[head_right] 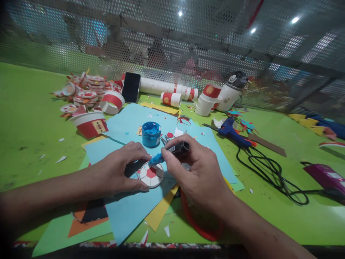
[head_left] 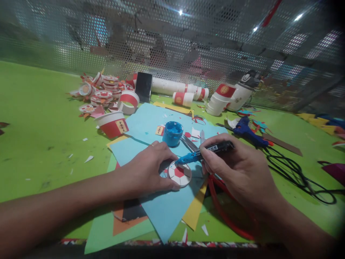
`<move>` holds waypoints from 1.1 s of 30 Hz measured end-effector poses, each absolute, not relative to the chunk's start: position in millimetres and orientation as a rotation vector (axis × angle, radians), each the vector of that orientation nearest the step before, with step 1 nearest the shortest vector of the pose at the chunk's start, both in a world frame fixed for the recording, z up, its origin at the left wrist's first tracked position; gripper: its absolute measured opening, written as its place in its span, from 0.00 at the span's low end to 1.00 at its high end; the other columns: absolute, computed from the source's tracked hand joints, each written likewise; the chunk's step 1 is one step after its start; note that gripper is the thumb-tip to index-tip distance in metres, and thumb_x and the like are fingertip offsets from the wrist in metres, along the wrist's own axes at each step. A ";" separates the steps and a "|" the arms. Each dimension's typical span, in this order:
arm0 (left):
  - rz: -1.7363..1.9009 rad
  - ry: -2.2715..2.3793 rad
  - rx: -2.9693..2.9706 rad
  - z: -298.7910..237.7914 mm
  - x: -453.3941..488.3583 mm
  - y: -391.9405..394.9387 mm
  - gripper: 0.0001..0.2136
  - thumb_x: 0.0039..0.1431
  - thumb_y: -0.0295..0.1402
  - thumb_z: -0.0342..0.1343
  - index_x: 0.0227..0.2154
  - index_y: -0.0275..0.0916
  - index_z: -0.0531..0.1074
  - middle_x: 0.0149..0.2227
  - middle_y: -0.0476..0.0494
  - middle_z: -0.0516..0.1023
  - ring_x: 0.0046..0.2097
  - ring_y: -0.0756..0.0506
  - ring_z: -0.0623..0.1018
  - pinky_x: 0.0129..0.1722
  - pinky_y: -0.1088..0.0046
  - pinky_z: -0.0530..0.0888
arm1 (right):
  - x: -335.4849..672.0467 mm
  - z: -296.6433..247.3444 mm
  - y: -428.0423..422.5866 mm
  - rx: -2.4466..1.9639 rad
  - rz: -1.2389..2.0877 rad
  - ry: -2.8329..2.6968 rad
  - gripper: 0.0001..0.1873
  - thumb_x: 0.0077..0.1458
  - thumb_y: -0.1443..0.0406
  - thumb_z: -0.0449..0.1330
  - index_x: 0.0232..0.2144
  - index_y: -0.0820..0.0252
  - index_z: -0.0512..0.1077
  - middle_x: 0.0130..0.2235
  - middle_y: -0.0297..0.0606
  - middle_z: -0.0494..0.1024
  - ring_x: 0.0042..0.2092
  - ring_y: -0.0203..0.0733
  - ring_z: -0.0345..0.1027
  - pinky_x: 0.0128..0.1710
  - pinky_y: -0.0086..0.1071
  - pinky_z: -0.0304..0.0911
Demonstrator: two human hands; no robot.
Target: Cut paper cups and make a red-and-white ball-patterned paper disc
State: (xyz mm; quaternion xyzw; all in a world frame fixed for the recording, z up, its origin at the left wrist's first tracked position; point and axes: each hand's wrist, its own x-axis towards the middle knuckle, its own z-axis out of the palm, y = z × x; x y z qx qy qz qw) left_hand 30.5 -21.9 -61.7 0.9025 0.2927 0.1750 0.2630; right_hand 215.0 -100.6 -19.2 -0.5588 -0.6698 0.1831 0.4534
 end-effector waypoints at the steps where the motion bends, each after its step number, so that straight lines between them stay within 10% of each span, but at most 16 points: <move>1: 0.467 0.796 2.442 -61.3 30.6 -22.1 0.23 0.42 0.45 0.64 0.40 0.38 0.71 0.40 0.42 0.70 0.43 0.41 0.68 0.41 0.63 0.67 | 214.9 -19.4 -100.4 -1.379 0.452 -1.651 0.01 0.55 0.67 0.59 0.31 0.59 0.69 0.22 0.28 0.70 0.22 0.29 0.64 0.21 0.22 0.61; 33: 0.451 0.818 2.397 -59.7 31.0 -23.1 0.22 0.43 0.45 0.64 0.40 0.39 0.71 0.41 0.42 0.71 0.43 0.41 0.69 0.41 0.64 0.67 | 214.3 -15.6 -107.7 -1.409 0.178 -1.502 0.08 0.53 0.60 0.61 0.27 0.56 0.69 0.22 0.30 0.71 0.22 0.33 0.64 0.22 0.27 0.61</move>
